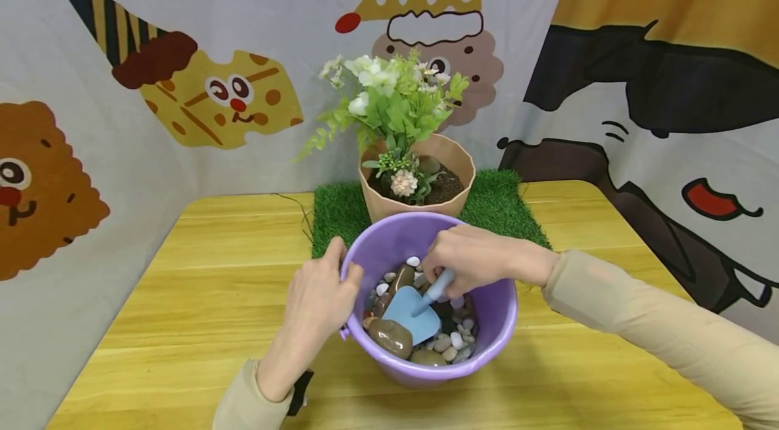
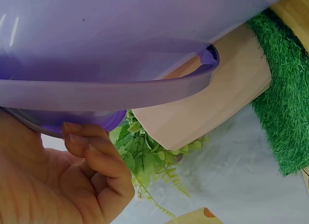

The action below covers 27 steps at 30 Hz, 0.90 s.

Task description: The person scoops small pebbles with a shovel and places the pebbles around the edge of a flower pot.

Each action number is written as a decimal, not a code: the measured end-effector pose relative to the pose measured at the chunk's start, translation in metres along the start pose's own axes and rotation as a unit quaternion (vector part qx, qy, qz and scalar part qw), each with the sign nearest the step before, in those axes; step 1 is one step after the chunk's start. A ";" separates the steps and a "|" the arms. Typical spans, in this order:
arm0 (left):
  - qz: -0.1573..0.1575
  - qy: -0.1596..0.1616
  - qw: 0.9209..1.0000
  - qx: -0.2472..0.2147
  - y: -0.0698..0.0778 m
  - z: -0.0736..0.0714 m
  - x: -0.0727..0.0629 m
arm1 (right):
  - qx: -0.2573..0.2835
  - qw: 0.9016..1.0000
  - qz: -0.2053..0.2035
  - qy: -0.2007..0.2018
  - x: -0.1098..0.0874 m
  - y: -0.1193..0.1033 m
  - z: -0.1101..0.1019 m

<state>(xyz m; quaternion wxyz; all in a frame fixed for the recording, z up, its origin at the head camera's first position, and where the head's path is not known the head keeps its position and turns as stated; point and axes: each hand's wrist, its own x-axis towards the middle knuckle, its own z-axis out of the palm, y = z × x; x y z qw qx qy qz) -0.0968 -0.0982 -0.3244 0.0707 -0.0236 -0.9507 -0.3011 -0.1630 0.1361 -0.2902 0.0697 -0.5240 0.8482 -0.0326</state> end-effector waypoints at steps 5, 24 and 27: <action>0.003 0.002 1.000 -0.004 0.001 0.000 0.000 | 0.023 1.000 0.000 0.001 -0.003 0.000 -0.003; -0.001 0.004 1.000 0.000 0.002 -0.001 -0.001 | 0.090 0.995 0.043 0.012 -0.027 0.010 -0.024; -0.003 0.000 1.000 -0.002 0.002 -0.001 -0.001 | 0.090 0.995 0.042 0.019 -0.031 0.013 -0.026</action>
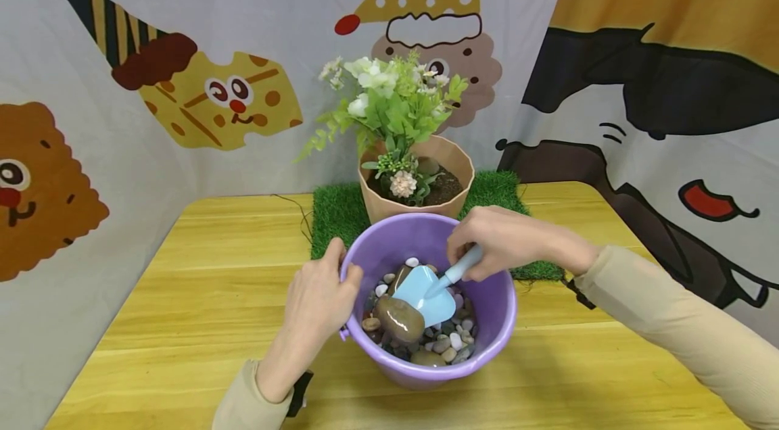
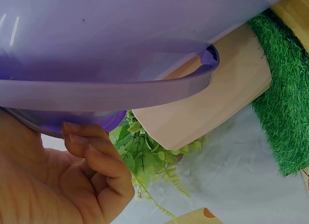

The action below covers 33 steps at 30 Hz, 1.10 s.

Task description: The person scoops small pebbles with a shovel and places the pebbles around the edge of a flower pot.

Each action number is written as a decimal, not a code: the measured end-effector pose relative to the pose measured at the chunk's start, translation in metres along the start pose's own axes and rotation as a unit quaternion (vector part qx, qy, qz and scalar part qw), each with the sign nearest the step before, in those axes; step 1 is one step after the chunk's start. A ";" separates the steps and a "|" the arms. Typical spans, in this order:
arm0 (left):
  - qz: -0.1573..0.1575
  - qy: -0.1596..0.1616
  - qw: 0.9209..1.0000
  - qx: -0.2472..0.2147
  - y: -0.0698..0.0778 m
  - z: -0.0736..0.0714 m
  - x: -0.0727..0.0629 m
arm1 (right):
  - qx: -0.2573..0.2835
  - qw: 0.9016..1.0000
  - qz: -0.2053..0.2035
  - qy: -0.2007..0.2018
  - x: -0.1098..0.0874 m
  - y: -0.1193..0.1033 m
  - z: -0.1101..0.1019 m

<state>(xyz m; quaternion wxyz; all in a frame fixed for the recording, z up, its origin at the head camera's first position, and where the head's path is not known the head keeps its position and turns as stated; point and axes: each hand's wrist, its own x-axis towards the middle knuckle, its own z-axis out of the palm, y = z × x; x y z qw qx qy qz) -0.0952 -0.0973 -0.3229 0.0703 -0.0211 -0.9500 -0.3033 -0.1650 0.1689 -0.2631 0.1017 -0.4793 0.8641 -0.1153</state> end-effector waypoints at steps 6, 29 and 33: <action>-0.004 -0.006 1.000 -0.002 0.000 0.000 0.000 | 0.003 1.000 -0.002 0.014 -0.007 0.004 -0.006; -0.001 -0.005 1.000 -0.004 -0.001 0.000 0.000 | -0.009 0.997 0.018 0.079 -0.045 0.021 -0.037; 0.000 -0.005 1.000 -0.004 -0.002 0.001 0.001 | -0.010 0.996 0.053 0.078 -0.049 0.022 -0.041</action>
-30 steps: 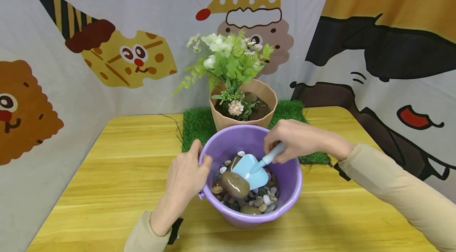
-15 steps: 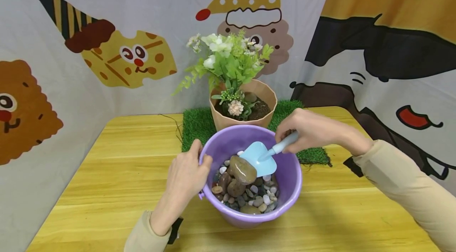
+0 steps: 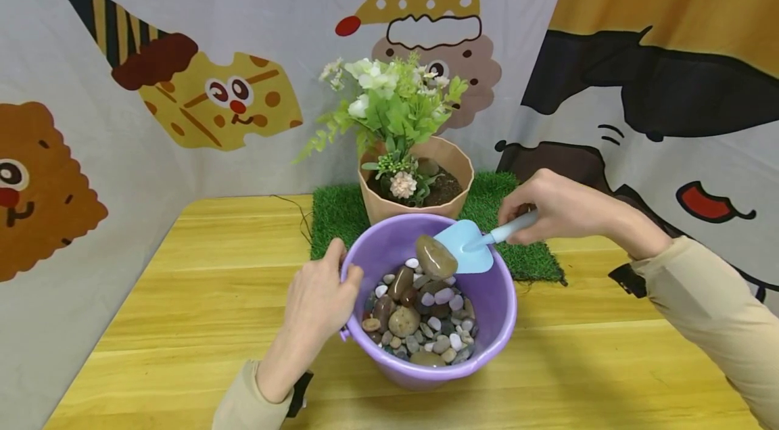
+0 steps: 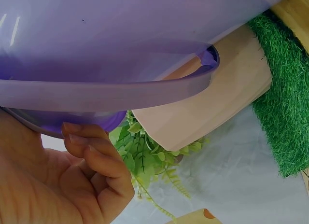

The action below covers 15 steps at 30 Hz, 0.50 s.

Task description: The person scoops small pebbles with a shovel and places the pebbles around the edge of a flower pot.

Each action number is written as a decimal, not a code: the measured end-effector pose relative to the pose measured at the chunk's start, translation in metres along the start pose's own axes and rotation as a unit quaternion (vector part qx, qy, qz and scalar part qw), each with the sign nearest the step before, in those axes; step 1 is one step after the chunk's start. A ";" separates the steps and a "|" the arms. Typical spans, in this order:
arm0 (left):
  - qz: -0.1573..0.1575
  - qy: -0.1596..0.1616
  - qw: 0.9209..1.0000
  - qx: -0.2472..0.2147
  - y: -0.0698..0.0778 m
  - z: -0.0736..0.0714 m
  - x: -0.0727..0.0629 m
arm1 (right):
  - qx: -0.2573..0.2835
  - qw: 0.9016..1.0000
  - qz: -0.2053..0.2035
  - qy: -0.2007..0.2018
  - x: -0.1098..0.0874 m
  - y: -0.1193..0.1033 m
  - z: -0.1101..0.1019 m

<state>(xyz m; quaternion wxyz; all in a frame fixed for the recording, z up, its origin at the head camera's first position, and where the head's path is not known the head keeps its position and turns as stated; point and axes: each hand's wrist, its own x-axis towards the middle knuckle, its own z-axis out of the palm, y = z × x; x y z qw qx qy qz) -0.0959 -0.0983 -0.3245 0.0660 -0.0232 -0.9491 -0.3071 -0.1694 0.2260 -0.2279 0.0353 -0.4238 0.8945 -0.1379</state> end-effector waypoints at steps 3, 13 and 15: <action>0.003 0.001 1.000 0.001 0.000 0.000 0.000 | -0.002 1.000 0.020 0.004 -0.003 0.002 -0.003; 0.006 0.004 1.000 0.000 0.001 -0.001 0.000 | -0.032 0.998 0.040 0.048 -0.010 0.013 -0.006; 0.005 0.003 1.000 0.000 0.001 -0.001 0.000 | -0.039 0.997 0.042 0.059 -0.011 0.016 -0.006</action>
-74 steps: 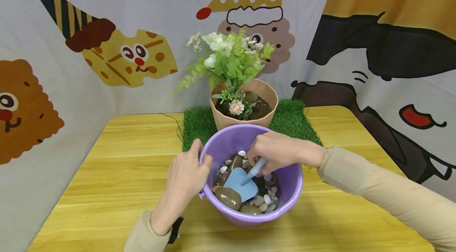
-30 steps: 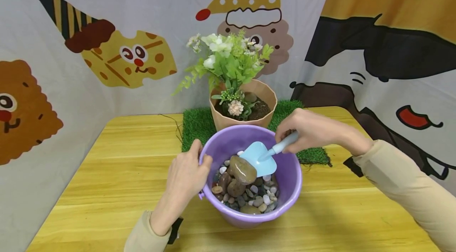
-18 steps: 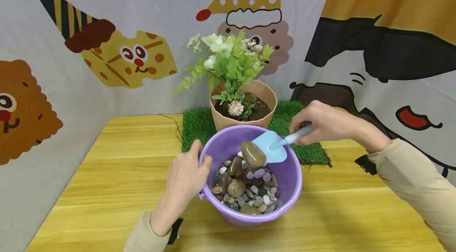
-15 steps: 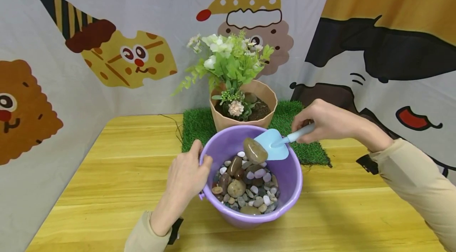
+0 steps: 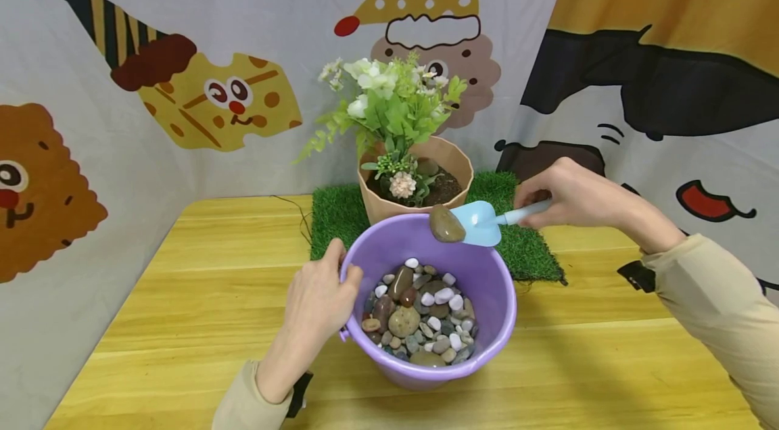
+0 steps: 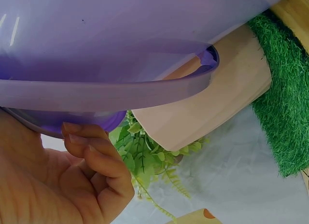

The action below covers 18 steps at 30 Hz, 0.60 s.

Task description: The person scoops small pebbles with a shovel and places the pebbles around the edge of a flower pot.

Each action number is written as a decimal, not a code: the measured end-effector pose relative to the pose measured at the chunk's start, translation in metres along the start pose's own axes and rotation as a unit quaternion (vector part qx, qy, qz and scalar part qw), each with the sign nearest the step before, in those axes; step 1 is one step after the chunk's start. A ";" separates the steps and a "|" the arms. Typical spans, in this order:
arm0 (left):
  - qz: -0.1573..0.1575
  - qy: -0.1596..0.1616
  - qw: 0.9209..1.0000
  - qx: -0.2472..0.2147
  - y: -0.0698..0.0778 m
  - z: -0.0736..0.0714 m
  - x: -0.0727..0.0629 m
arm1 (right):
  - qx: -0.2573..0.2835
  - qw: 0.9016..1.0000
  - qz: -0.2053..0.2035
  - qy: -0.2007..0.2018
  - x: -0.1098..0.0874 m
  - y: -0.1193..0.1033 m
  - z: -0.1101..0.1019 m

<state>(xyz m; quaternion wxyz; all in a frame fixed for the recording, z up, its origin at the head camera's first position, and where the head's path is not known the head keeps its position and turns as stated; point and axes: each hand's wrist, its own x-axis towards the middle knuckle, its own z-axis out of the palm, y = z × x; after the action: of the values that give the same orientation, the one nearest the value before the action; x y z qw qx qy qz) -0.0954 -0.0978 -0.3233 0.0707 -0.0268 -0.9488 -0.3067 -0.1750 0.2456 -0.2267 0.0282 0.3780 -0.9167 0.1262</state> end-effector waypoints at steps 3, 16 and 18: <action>-0.003 -0.003 1.000 0.001 0.000 0.000 0.000 | -0.009 1.000 0.011 0.011 -0.001 0.003 -0.002; -0.003 -0.003 1.000 0.001 0.000 0.000 -0.001 | -0.052 0.992 0.109 0.026 0.006 0.005 -0.012; -0.002 -0.003 1.000 0.001 0.000 0.000 -0.001 | -0.057 0.991 0.121 0.022 0.008 0.004 -0.013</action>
<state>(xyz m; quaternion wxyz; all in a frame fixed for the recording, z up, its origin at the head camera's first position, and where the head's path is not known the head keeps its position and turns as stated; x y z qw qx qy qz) -0.0944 -0.0975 -0.3231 0.0671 -0.0254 -0.9495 -0.3055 -0.1842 0.2460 -0.2138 0.0539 0.2588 -0.9607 0.0845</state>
